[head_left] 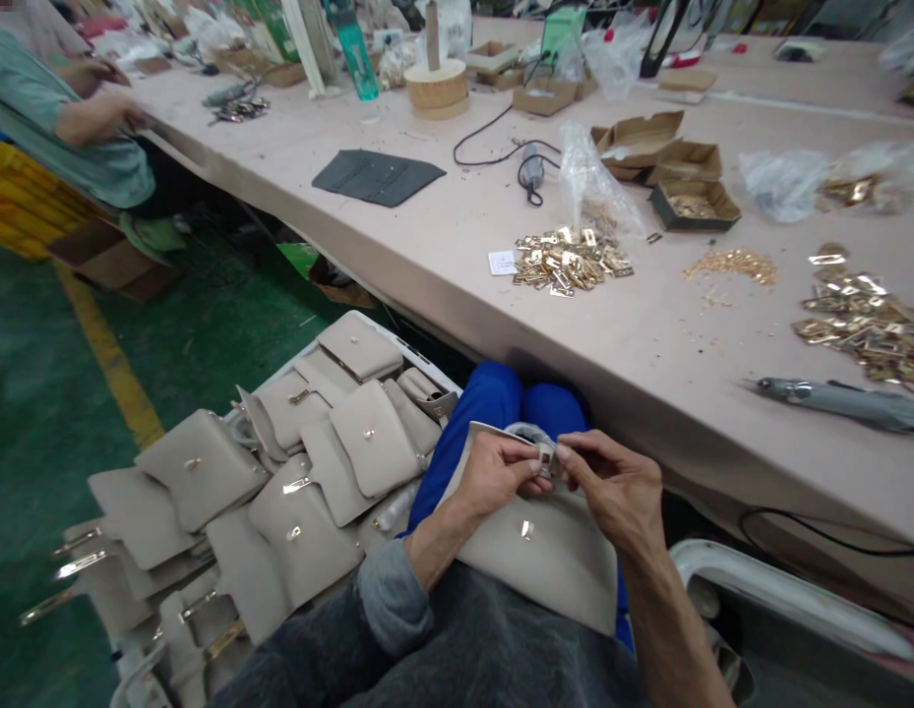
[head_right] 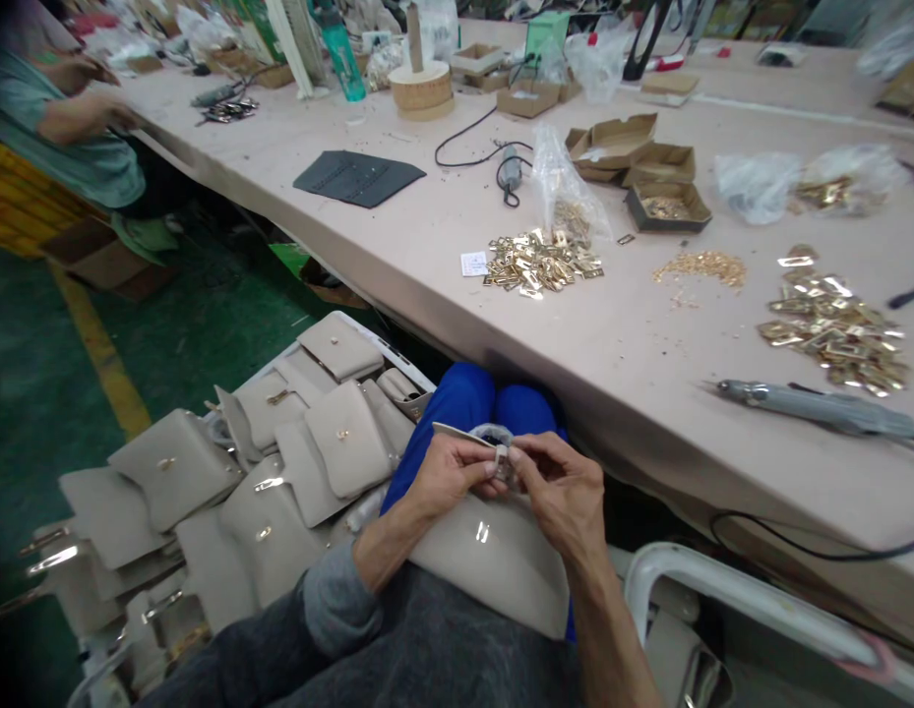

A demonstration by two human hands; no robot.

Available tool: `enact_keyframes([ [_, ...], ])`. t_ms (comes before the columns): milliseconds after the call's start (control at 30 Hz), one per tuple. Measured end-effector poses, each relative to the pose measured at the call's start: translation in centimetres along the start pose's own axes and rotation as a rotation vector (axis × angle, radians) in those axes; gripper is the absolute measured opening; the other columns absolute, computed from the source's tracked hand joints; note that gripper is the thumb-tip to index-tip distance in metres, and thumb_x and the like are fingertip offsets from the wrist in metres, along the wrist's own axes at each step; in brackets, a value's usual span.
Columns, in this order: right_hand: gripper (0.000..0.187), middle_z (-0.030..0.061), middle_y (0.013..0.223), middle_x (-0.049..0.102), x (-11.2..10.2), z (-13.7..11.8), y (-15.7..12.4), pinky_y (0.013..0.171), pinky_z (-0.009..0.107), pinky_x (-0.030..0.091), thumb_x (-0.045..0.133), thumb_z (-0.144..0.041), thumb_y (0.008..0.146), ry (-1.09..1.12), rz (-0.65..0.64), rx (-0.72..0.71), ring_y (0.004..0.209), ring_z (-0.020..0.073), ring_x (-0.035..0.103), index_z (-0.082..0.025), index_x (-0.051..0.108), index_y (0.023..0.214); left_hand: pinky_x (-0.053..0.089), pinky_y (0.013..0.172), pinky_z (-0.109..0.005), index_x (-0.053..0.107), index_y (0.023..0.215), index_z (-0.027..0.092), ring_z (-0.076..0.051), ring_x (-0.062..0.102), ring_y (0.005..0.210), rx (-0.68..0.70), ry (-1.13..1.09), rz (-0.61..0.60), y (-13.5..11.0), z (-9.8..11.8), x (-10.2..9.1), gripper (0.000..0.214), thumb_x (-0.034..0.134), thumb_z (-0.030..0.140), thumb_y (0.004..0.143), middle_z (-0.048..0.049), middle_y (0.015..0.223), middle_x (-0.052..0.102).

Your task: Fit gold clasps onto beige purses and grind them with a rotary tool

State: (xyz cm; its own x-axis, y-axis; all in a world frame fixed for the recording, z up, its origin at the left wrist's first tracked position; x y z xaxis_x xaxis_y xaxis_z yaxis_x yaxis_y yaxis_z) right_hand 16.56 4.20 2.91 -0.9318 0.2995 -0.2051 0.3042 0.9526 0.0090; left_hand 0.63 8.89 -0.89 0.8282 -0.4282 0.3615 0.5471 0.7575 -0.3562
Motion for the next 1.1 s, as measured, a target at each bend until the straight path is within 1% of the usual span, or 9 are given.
enact_keyframes([
  [200,0.016,0.0049,0.088,0.071,0.9,-0.3,0.0,0.055,0.026,0.052,0.076,-0.037,0.088,-0.021,-0.047,-0.006,0.061,0.0133,0.062,-0.022,0.080,0.092,0.061,0.067,-0.026,0.083,0.099,0.009,-0.019,0.075,0.069,0.022,-0.057,-0.059,0.0,0.0,-0.1,0.040,0.085,0.040,0.074,-0.0118,0.082,0.079],
  [367,0.019,0.0070,0.090,0.072,1.2,-0.1,0.0,0.055,0.026,0.054,0.077,-0.040,0.087,-0.051,-0.028,-0.024,0.068,0.0163,0.066,-0.021,0.080,0.090,0.063,0.069,-0.027,0.082,0.098,0.008,-0.022,0.077,0.073,0.009,-0.087,-0.054,0.1,-0.4,-0.2,0.039,0.086,0.037,0.073,-0.0128,0.083,0.079],
  [500,0.020,0.0071,0.088,0.071,1.3,0.4,0.0,0.052,0.026,0.051,0.078,-0.041,0.086,-0.058,-0.044,-0.012,0.065,0.0155,0.064,-0.021,0.080,0.089,0.063,0.067,-0.027,0.082,0.096,0.007,-0.022,0.077,0.071,-0.010,-0.093,-0.028,0.0,-0.4,-0.2,0.037,0.086,0.035,0.071,-0.0118,0.079,0.079],
  [700,0.022,0.0074,0.089,0.072,1.0,1.1,0.2,0.060,0.028,0.053,0.078,-0.043,0.085,-0.118,-0.054,0.015,0.073,0.0181,0.066,-0.021,0.081,0.088,0.063,0.065,-0.028,0.081,0.097,0.006,-0.022,0.077,0.069,-0.016,-0.112,-0.044,-0.3,-0.4,0.1,0.042,0.089,0.037,0.069,-0.0131,0.079,0.079],
  [800,0.026,0.0073,0.087,0.073,1.0,1.3,0.0,0.062,0.029,0.053,0.076,-0.045,0.085,-0.188,-0.057,0.049,0.071,0.0187,0.067,-0.020,0.080,0.092,0.061,0.056,-0.025,0.078,0.089,0.005,-0.020,0.074,0.058,-0.027,-0.126,0.032,-0.3,-0.7,0.4,0.043,0.090,0.039,0.065,-0.0119,0.068,0.076],
  [867,0.030,0.0079,0.091,0.075,1.0,1.3,-0.6,0.066,0.030,0.055,0.074,-0.047,0.087,-0.264,-0.032,0.077,0.074,0.0198,0.068,-0.021,0.080,0.099,0.059,0.051,-0.024,0.075,0.084,0.005,-0.019,0.071,0.053,-0.040,-0.119,0.093,-0.4,-1.0,0.6,0.042,0.090,0.039,0.063,-0.0108,0.063,0.073],
  [933,0.035,0.0090,0.097,0.076,1.1,1.4,-1.3,0.071,0.032,0.057,0.072,-0.050,0.088,-0.277,0.007,0.116,0.079,0.0216,0.071,-0.020,0.079,0.105,0.058,0.048,-0.024,0.071,0.081,0.007,-0.019,0.070,0.050,-0.065,-0.097,0.132,-0.5,-1.2,0.8,0.041,0.090,0.037,0.062,-0.0106,0.061,0.072],
  [1000,0.041,0.0103,0.096,0.077,1.2,1.7,-2.2,0.069,0.032,0.058,0.073,-0.053,0.086,-0.207,0.036,0.185,0.079,0.0225,0.072,-0.018,0.077,0.107,0.057,0.046,-0.024,0.068,0.079,0.008,-0.019,0.070,0.049,-0.098,-0.071,0.135,-0.8,-1.3,0.8,0.040,0.090,0.036,0.061,-0.0106,0.060,0.072],
  [1100,0.048,0.0103,0.086,0.076,1.6,2.3,-3.1,0.060,0.030,0.057,0.079,-0.055,0.080,-0.042,0.050,0.294,0.068,0.0211,0.070,-0.016,0.074,0.106,0.055,0.043,-0.023,0.066,0.076,0.010,-0.018,0.067,0.046,-0.149,-0.034,0.090,-1.2,-1.2,0.7,0.034,0.086,0.032,0.060,-0.0098,0.058,0.071],
])
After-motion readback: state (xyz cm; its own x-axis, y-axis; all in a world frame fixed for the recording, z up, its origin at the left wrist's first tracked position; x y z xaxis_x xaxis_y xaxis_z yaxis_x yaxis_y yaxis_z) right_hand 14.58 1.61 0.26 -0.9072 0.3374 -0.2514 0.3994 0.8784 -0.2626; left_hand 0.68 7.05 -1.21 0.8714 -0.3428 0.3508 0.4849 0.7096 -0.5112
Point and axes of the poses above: each hand's wrist, its own y-axis towards the middle knuckle, its own x-axis out of the palm, z = x × y, the point moved 3 cm from there along y, towards the middle knuckle
